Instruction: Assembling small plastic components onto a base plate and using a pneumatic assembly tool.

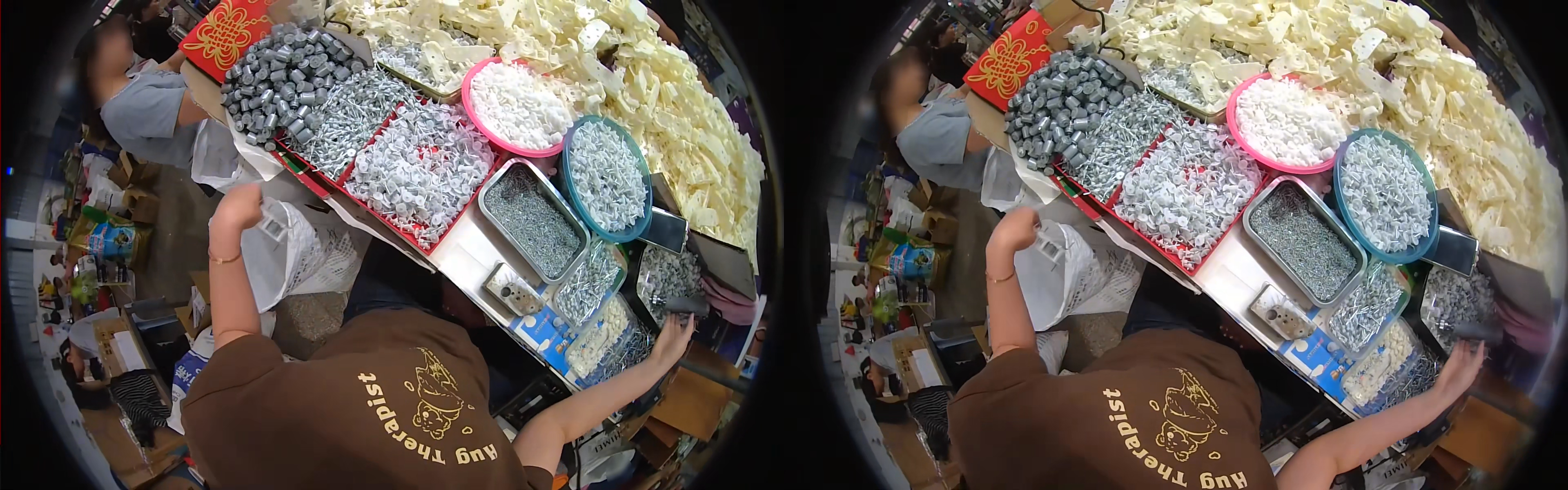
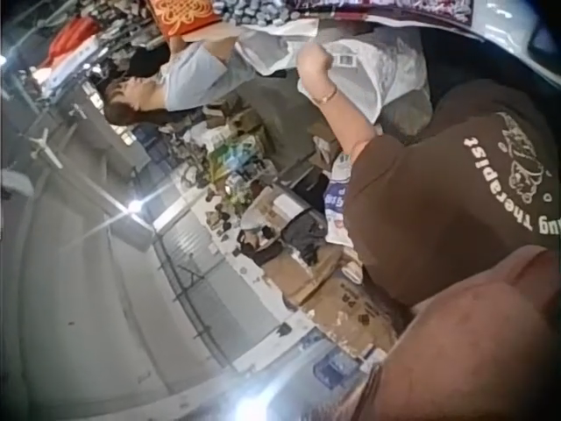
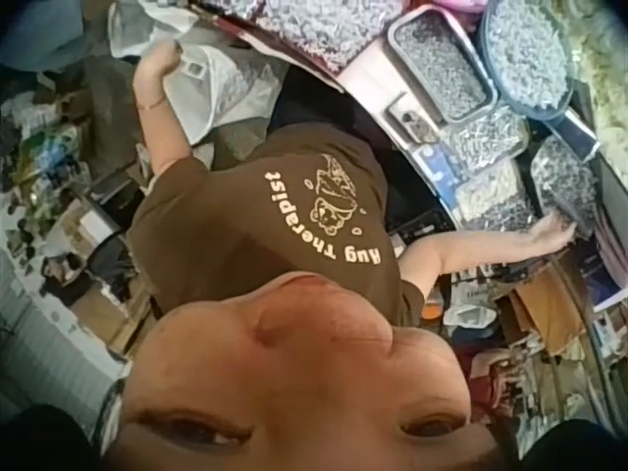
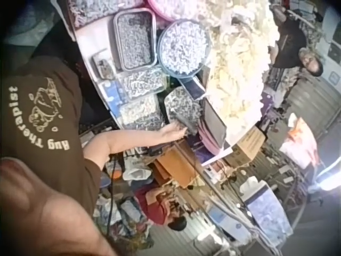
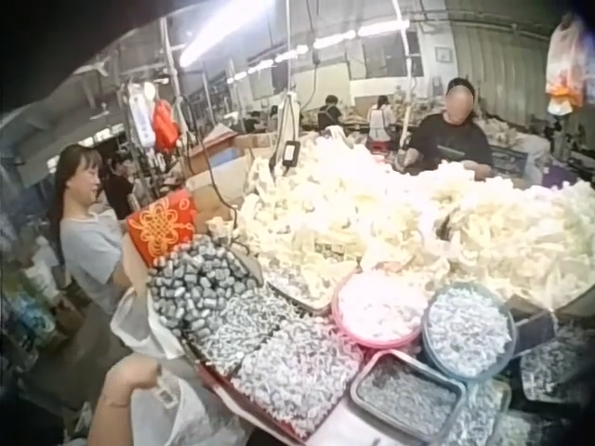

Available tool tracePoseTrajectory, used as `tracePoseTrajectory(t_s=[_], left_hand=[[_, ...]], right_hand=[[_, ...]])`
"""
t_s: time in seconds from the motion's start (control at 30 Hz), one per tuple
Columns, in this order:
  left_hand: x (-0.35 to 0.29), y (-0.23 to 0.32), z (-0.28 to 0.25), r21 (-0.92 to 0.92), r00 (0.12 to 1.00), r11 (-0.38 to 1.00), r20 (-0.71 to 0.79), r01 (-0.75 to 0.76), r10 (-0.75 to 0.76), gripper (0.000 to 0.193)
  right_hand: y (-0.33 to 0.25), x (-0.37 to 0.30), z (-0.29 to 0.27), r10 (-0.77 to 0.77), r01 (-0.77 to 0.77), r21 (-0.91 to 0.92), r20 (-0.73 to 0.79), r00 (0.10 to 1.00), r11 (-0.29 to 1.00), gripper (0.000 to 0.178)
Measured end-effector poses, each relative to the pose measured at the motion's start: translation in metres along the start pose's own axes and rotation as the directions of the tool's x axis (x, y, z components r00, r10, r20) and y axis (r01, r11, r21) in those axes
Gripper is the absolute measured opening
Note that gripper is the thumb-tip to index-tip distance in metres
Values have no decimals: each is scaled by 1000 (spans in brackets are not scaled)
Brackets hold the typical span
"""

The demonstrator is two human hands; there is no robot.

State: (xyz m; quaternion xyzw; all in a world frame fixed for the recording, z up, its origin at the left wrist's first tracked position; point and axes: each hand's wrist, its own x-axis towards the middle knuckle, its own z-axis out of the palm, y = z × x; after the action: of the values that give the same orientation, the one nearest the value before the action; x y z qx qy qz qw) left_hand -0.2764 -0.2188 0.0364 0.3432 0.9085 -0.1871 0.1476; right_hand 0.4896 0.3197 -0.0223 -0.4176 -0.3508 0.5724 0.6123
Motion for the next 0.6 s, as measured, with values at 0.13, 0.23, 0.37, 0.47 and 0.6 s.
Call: tracePoseTrajectory(t_s=[0.13,0.23,0.37,0.47,0.6], left_hand=[[15,-13,27,-153,998,988,-68,-16,6,12],[-12,77,-60,-526,976,843,-220,-109,-11,21],[45,164,-97,-562,782,598,-593,-572,191,24],[141,218,-105,-397,547,595,-833,-699,87,30],[251,254,-121,-258,327,760,-943,-596,-63,41]], right_hand=[[1,-64,-5,-238,121,-873,6,971,473,35],[5,-111,12,-59,-163,-963,-153,986,-216,41],[34,-135,25,-195,-143,-967,-102,976,-209,30],[39,-135,32,-246,-175,-965,-126,961,-193,18],[34,-138,37,-367,-183,-980,-142,920,-80,17]])
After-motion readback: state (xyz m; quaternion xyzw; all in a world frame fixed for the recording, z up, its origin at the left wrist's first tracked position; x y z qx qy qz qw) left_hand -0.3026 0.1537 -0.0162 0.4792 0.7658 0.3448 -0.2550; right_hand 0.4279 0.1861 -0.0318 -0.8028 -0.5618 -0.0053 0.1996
